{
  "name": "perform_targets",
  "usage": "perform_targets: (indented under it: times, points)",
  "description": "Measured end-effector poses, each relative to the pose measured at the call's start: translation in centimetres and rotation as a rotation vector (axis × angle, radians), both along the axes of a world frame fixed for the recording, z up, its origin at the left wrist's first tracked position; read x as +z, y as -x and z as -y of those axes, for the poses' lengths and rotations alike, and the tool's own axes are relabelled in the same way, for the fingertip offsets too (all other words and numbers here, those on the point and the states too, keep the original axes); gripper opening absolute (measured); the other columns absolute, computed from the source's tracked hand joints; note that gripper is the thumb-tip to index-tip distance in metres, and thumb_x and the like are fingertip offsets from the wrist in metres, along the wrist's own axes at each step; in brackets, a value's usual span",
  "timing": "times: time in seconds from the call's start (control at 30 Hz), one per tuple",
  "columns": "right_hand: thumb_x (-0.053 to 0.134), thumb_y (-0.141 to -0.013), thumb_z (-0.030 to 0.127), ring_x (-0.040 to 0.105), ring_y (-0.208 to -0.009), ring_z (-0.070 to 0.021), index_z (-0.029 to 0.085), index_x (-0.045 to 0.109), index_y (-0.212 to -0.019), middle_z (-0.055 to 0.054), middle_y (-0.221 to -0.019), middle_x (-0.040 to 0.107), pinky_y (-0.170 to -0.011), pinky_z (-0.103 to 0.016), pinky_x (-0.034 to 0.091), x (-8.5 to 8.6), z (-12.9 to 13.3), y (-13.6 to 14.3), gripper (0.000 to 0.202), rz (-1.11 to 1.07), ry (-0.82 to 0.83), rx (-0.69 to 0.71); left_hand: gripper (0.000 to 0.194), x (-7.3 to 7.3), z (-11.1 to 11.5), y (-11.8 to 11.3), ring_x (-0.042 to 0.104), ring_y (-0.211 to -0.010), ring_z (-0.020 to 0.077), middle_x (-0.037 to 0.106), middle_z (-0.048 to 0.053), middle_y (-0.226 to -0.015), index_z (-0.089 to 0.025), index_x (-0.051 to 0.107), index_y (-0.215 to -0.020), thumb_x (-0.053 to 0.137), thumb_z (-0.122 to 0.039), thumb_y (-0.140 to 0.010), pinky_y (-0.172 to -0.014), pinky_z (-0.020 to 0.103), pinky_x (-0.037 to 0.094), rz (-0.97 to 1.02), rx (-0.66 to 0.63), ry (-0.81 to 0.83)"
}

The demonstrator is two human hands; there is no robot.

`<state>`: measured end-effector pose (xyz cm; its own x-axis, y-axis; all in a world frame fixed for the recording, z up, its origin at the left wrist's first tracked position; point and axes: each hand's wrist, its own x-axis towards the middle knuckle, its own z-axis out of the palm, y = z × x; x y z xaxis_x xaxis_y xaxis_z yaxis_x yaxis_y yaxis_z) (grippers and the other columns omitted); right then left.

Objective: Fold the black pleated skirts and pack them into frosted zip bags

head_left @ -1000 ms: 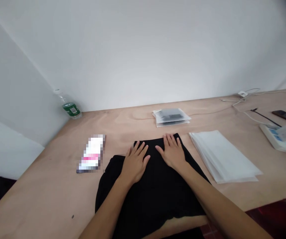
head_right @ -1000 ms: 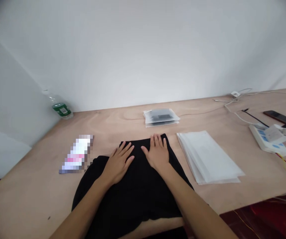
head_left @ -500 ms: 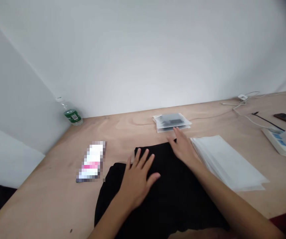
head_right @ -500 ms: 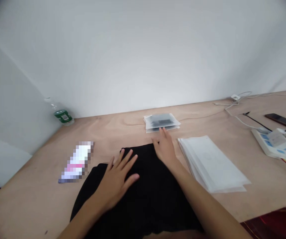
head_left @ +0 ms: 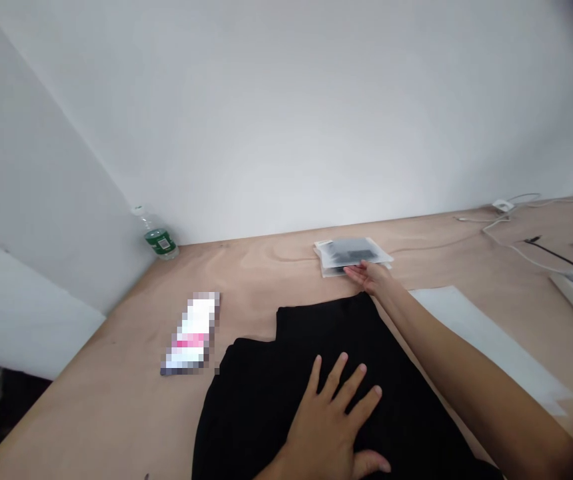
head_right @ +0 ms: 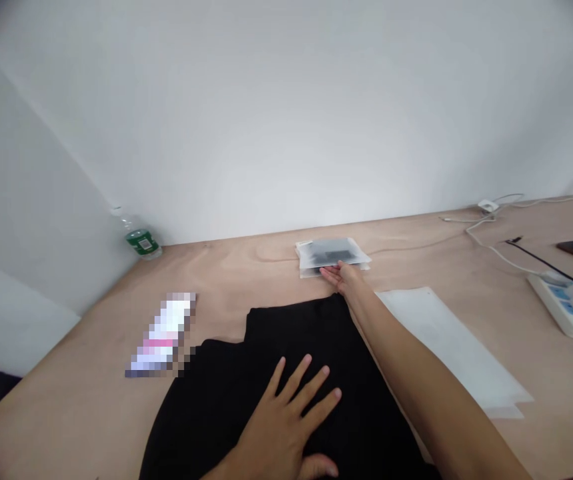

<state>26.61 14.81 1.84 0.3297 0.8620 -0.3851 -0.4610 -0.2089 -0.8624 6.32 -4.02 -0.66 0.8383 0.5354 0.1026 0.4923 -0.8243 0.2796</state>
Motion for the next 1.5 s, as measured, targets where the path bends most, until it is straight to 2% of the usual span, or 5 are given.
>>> perform_targets:
  times: [0.23,0.5,0.7,1.1,1.5]
  points:
    - [0.045,-0.087,0.024,0.061,-0.079,-0.0144,0.018,0.057,-0.097,-0.003,-0.092,0.062,-0.07,-0.031,0.051,1.9,4.3,0.0,0.017,-0.066,-0.068,0.087,0.067,2.6,0.1,1.6,0.022,-0.134,0.028,0.035,0.006,-0.143,-0.023,0.028,-0.138,0.041,-0.058,-0.083,-0.106,0.051,0.022,0.229,0.088,-0.275]
    - [0.055,-0.051,0.013,0.05,-0.039,-0.0104,0.015,0.058,-0.059,0.001,-0.048,0.057,-0.035,-0.019,0.035,1.3,13.3,2.0,0.009,-0.034,0.142,0.725,0.035,8.2,-3.3,4.8,0.034,-0.127,0.0207,0.046,0.002,-0.133,-0.028,0.046,-0.124,0.039,-0.034,-0.089,-0.104,0.04,0.028,0.429,0.712,0.133]
    - [0.057,-0.05,0.013,0.044,-0.037,-0.0063,0.017,0.057,-0.061,0.006,-0.044,0.053,-0.035,-0.016,0.029,1.2,15.0,3.8,0.012,0.044,0.225,0.892,0.032,7.5,-4.9,3.7,0.055,-0.074,0.0174,0.058,0.0,-0.076,-0.019,0.053,-0.075,0.032,-0.039,-0.089,-0.067,0.028,0.041,0.3,0.676,0.646]
    - [0.043,-0.086,0.037,0.03,-0.049,-0.0064,0.019,0.039,-0.062,0.007,-0.056,0.033,-0.045,-0.02,0.023,3.0,13.5,6.3,0.03,0.473,-0.3,0.979,0.03,6.7,-4.2,3.8,0.041,-0.061,0.0132,0.041,-0.005,-0.062,-0.02,0.04,-0.065,0.035,-0.04,-0.087,-0.057,0.023,0.031,0.418,0.698,0.667]
    - [0.05,-0.083,0.042,0.064,-0.059,-0.0158,0.018,0.043,-0.07,-0.001,-0.067,0.06,-0.048,-0.024,0.044,2.1,15.6,1.5,0.028,0.235,-0.123,1.113,0.033,5.2,-5.3,10.3,0.049,-0.064,0.0158,0.056,-0.003,-0.064,-0.019,0.054,-0.065,0.053,-0.051,-0.073,-0.06,0.024,0.037,0.739,1.129,0.586]
